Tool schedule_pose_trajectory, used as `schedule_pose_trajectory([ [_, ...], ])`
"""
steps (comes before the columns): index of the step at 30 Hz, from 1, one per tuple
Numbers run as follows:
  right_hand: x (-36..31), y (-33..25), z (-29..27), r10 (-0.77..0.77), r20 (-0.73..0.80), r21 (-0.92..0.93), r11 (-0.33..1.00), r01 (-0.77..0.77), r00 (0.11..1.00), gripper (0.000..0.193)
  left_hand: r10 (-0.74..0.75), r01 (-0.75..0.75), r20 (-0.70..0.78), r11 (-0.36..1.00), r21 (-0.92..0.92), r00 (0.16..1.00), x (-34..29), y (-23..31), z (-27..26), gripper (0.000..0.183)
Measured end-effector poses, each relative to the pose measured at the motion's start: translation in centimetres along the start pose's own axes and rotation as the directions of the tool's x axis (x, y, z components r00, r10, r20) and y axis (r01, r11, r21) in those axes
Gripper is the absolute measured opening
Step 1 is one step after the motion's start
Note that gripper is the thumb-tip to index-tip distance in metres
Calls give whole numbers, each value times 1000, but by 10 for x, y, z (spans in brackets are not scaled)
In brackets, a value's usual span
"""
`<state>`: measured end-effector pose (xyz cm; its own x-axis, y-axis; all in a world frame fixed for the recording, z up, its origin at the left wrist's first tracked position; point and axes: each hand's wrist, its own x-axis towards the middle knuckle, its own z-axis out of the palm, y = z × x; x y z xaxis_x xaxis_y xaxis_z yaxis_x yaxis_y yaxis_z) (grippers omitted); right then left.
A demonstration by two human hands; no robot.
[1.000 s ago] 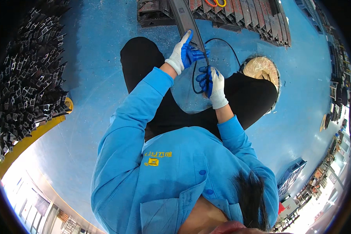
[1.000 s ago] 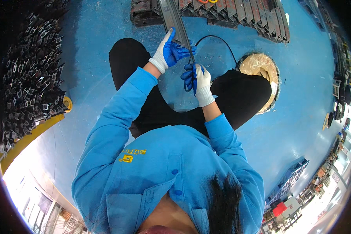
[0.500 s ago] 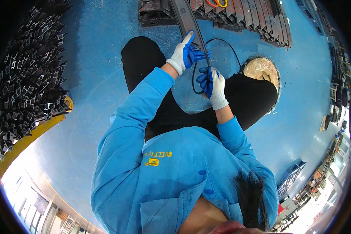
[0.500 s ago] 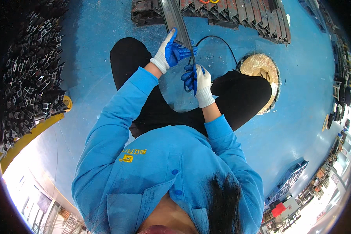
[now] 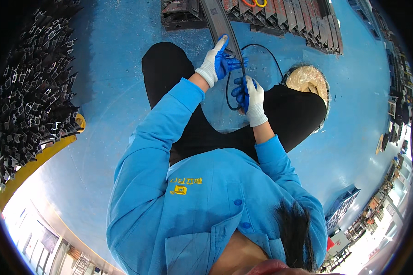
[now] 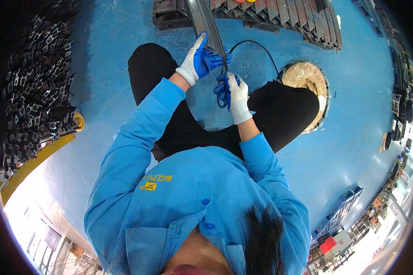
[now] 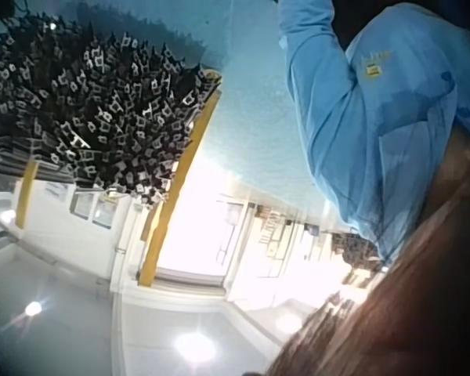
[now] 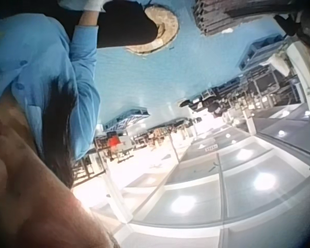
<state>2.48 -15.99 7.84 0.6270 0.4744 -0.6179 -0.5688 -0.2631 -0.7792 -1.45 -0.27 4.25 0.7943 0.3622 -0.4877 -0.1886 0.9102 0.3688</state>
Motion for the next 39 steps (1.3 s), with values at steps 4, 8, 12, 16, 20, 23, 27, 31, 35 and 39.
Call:
schedule_pose_trajectory([
  [4, 1, -3, 4, -27, -51, -75, 997, 23, 998, 27, -3, 3, 0, 1000, -3, 1000, 1, -1, -1, 37],
  [8, 1, -3, 7, -46, -77, -73, 996, 41, 996, 26, 0, 0, -6, 1000, -2, 1000, 3, -2, -1, 38],
  [12, -6, -9, 8, -61, -65, -81, 995, 56, 996, 26, -2, 2, -9, 1000, -10, 1000, 3, -2, 0, 40],
  [16, -8, -10, 8, -56, -59, -112, 992, 50, 997, 27, -7, 6, -26, 1000, -11, 1000, 3, -2, -1, 40],
  [20, 6, 2, -1, -91, -63, -146, 986, 81, 994, 28, -9, 10, -58, 1000, 19, 998, 1, -2, 2, 40],
  [23, 13, 10, -7, -125, -72, -165, 980, 112, 989, 29, -15, 19, -86, 998, 51, 996, -1, -2, 4, 40],
  [27, 5, -1, 0, -80, -18, -130, 989, 77, 997, 31, -44, 47, 51, 996, -69, 998, -3, 1, 2, 41],
  [31, 7, 2, -2, -74, -47, -115, 991, 68, 996, 32, -33, 35, 36, 998, -57, 999, -1, 0, 3, 41],
  [35, 0, -6, 5, -55, -52, -96, 994, 50, 997, 33, -35, 36, 25, 997, -61, 999, 1, -1, 0, 41],
  [39, -6, -8, 9, -51, -61, -74, 996, 46, 997, 34, -37, 38, 14, 997, -63, 999, 1, -2, 2, 41],
])
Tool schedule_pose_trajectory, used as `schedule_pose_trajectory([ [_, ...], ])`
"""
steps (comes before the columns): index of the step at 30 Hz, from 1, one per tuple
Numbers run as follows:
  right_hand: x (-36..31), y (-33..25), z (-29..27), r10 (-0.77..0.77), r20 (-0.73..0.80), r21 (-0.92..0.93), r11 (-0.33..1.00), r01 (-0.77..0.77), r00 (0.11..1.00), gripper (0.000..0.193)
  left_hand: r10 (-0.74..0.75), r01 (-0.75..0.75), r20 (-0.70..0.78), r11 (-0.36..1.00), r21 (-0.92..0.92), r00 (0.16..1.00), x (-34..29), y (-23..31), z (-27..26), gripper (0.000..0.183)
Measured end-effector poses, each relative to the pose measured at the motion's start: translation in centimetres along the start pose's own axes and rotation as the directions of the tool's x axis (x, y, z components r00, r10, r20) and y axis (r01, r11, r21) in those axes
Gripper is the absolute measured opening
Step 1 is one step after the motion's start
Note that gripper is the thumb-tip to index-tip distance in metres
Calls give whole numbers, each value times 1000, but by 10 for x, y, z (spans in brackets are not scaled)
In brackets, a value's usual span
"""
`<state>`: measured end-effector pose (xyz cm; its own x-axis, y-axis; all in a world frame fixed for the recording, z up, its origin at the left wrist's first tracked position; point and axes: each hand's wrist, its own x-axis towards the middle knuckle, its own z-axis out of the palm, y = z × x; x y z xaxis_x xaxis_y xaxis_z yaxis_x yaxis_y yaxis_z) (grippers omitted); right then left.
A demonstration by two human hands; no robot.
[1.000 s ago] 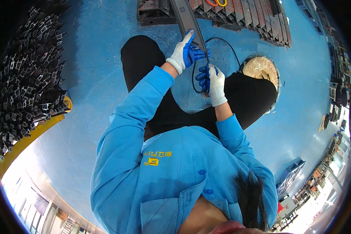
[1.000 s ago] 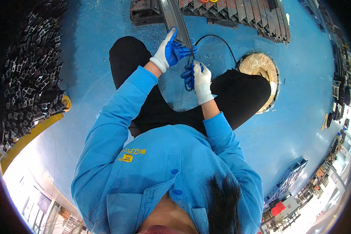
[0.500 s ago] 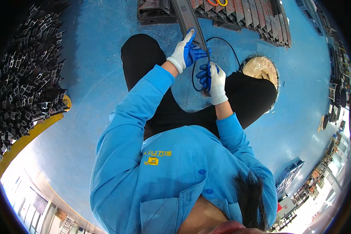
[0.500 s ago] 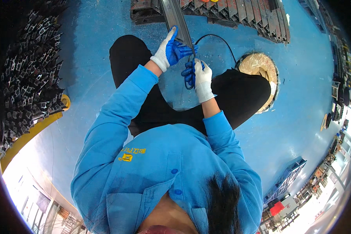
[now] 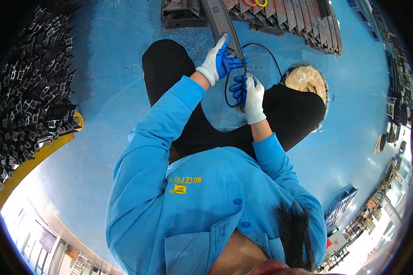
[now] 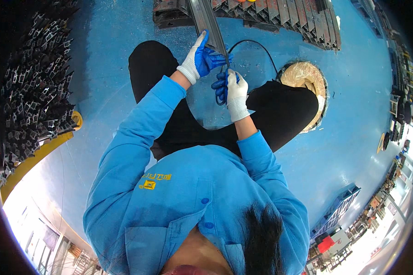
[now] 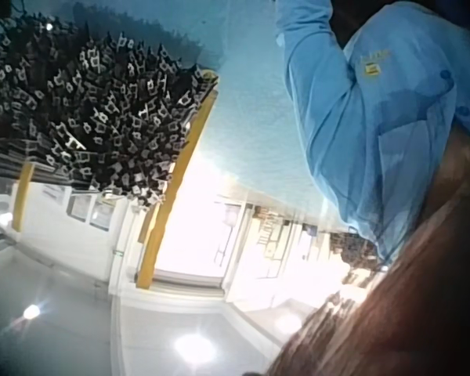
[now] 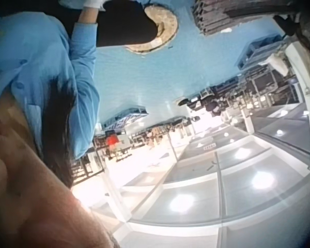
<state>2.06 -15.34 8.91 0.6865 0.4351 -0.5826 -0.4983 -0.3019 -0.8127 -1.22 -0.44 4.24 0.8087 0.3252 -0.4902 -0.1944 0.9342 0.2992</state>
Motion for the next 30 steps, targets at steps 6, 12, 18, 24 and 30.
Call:
schedule_pose_trajectory([
  [6, 0, -3, 2, -11, -34, -14, 1000, 10, 999, 33, -18, 18, -15, 1000, 19, 1000, 1, 0, -1, 41],
  [12, 3, 0, -1, 44, -3, -9, 999, -44, 999, 28, -7, 9, -40, 999, 49, 999, 4, -2, -4, 42],
  [18, 1, -5, 4, 44, -29, -3, 999, -44, 999, 24, -13, 16, -51, 999, 49, 999, 7, -2, -7, 41],
  [24, 1, 2, 8, -62, -146, 26, 997, 67, 987, 24, 3, 0, -53, 998, 70, 999, 7, -3, -7, 39],
  [30, 1, -2, 10, -2, -33, 10, 1000, 3, 999, 33, -63, 63, -11, 998, 4, 998, 16, -4, -17, 36],
])
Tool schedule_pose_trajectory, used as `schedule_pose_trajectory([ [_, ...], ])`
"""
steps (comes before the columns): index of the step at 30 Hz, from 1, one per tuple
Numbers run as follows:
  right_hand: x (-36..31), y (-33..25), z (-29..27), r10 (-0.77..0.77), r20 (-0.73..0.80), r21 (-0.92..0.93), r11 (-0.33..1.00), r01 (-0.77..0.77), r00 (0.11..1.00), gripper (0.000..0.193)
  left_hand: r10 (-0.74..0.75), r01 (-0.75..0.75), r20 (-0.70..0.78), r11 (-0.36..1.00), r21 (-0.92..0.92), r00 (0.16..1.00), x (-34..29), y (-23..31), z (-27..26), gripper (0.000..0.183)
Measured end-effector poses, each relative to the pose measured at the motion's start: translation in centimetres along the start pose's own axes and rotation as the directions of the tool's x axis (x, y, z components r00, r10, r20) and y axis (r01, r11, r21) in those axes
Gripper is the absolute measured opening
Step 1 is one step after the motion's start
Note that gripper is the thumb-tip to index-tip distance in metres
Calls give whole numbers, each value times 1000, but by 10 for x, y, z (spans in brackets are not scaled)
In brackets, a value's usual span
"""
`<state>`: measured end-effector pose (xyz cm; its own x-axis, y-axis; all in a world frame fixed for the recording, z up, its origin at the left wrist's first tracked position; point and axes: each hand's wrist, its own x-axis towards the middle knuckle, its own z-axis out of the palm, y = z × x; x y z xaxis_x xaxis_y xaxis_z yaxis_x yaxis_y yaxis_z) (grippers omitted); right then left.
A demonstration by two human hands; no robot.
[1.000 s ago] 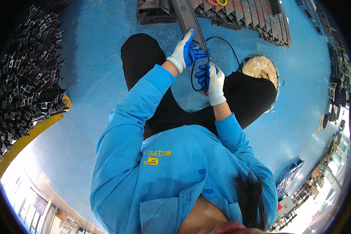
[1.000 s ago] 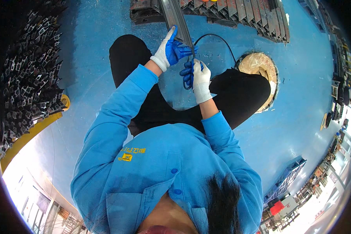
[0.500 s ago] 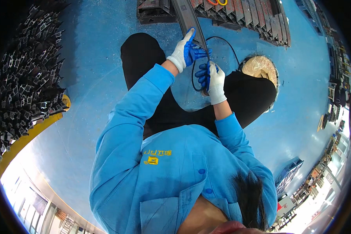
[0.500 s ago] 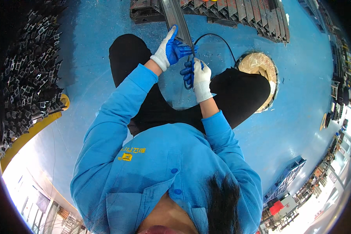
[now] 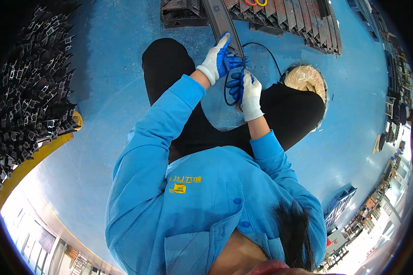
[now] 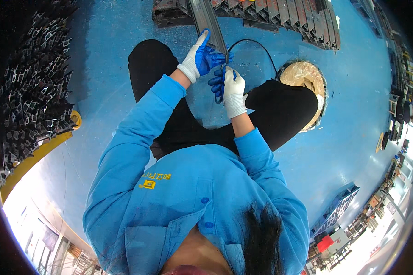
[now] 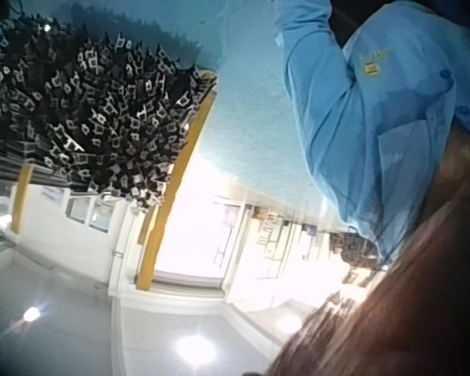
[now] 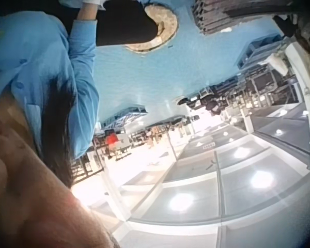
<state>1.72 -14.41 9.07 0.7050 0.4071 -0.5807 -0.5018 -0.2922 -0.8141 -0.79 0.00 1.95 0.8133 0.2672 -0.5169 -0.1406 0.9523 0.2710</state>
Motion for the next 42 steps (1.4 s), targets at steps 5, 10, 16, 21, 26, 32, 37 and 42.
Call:
schedule_pose_trajectory([
  [5, 0, 1, -1, 10, 1, -12, 1000, -10, 1000, 29, 43, -43, 29, 999, -8, 999, -8, 2, 9, 34],
  [10, 6, -1, -2, 25, -22, -28, 999, -26, 999, 27, 61, -60, 44, 998, -4, 997, -10, 5, 7, 32],
  [16, 22, -14, 7, 5, -22, -96, 995, -7, 1000, 28, -7, 4, 34, 998, 68, 999, 6, 2, -14, 28],
  [21, 15, -8, 4, -126, 15, -100, 987, 127, 992, 25, 13, -14, 7, 999, 39, 1000, -7, 3, 2, 27],
  [26, 6, 9, -8, -178, 42, -172, 968, 183, 983, 23, 70, -71, -40, 997, -23, 997, -16, 5, 11, 26],
  [32, 24, -12, 4, -204, 52, -209, 955, 210, 978, 23, -1, 5, 122, 999, -36, 993, -44, 13, 32, 27],
  [37, 6, 14, -11, -353, 61, -403, 847, 347, 934, 23, 131, -121, 87, 987, -108, 988, -32, 13, 22, 27],
  [42, 12, -13, 1, -298, 93, -406, 860, 309, 950, 25, 153, -150, 30, 984, -94, 988, -23, 10, 19, 26],
])
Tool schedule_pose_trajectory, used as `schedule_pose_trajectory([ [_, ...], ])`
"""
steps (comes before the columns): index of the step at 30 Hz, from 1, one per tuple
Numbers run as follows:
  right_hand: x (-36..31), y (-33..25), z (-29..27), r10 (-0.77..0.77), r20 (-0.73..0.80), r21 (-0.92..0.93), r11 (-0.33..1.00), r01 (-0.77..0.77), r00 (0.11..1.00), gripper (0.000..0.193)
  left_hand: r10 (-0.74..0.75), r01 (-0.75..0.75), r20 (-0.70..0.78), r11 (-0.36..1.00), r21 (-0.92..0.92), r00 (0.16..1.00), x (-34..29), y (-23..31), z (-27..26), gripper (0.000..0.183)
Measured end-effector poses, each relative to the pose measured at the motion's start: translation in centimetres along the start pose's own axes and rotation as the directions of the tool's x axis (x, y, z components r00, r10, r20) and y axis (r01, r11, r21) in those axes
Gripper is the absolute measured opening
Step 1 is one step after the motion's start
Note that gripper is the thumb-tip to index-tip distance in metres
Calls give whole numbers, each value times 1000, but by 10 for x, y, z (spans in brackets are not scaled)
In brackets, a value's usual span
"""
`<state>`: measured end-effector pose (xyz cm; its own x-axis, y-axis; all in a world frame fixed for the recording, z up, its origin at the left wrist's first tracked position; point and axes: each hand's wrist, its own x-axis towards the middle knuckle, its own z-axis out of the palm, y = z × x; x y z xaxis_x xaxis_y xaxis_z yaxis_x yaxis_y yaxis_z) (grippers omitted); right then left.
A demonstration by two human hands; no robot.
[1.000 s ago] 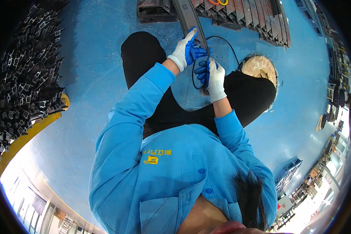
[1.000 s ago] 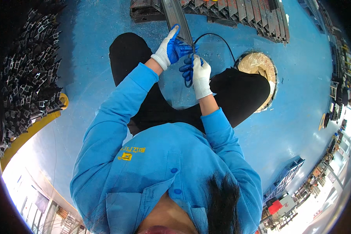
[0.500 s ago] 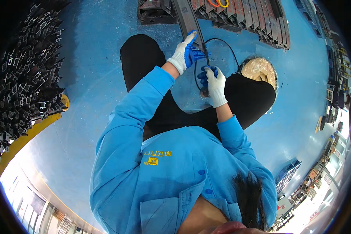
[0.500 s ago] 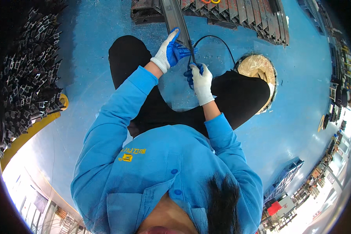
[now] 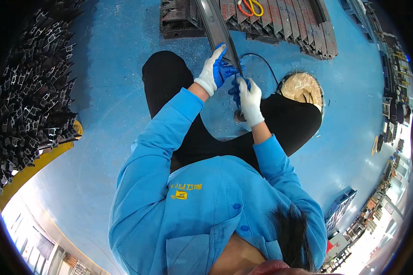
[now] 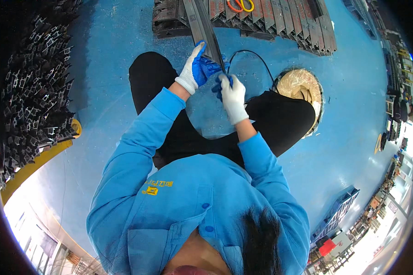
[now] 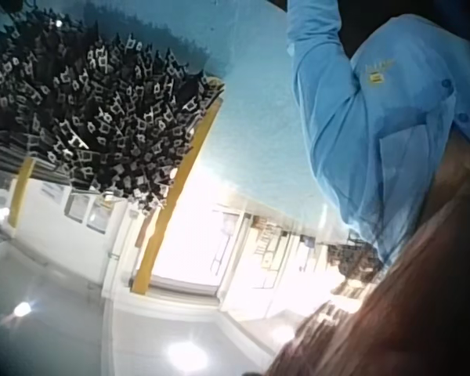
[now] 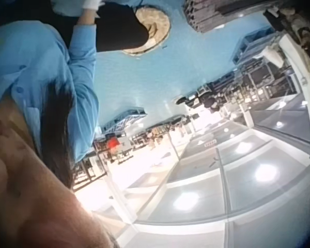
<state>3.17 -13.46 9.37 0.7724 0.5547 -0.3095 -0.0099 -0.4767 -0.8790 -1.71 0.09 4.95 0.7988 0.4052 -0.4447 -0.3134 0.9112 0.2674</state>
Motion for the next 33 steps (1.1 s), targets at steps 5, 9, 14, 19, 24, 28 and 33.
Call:
schedule_pose_trajectory([
  [5, 5, -8, 4, 18, -20, 30, 999, -17, 1000, 22, -35, 38, 66, 998, -44, 997, 7, -9, -16, 26],
  [9, -16, 32, -6, -220, -137, -152, 968, 199, 966, 27, 27, -25, 30, 998, -59, 999, -5, -5, 4, 36],
  [14, -22, 19, -9, 4, -47, -41, 999, -6, 999, 26, 20, -19, -38, 1000, 4, 999, -9, 4, 14, 31],
  [19, -19, 15, -7, -7, -123, -43, 999, 2, 992, 24, -3, 14, -137, 997, 79, 991, 4, -1, 0, 26],
  [24, 3, 20, -2, 25, -88, 40, 999, -22, 996, 24, 47, -30, -192, 995, 91, 980, 17, -4, -1, 31],
  [28, 1, 17, 0, 59, -36, 162, 985, -52, 998, 25, 26, -21, -93, 998, 51, 995, 10, -3, 1, 35],
  [33, -10, 7, 0, 61, -54, 182, 982, -50, 997, 24, 44, -43, -50, 999, 23, 998, 11, -1, -2, 37],
])
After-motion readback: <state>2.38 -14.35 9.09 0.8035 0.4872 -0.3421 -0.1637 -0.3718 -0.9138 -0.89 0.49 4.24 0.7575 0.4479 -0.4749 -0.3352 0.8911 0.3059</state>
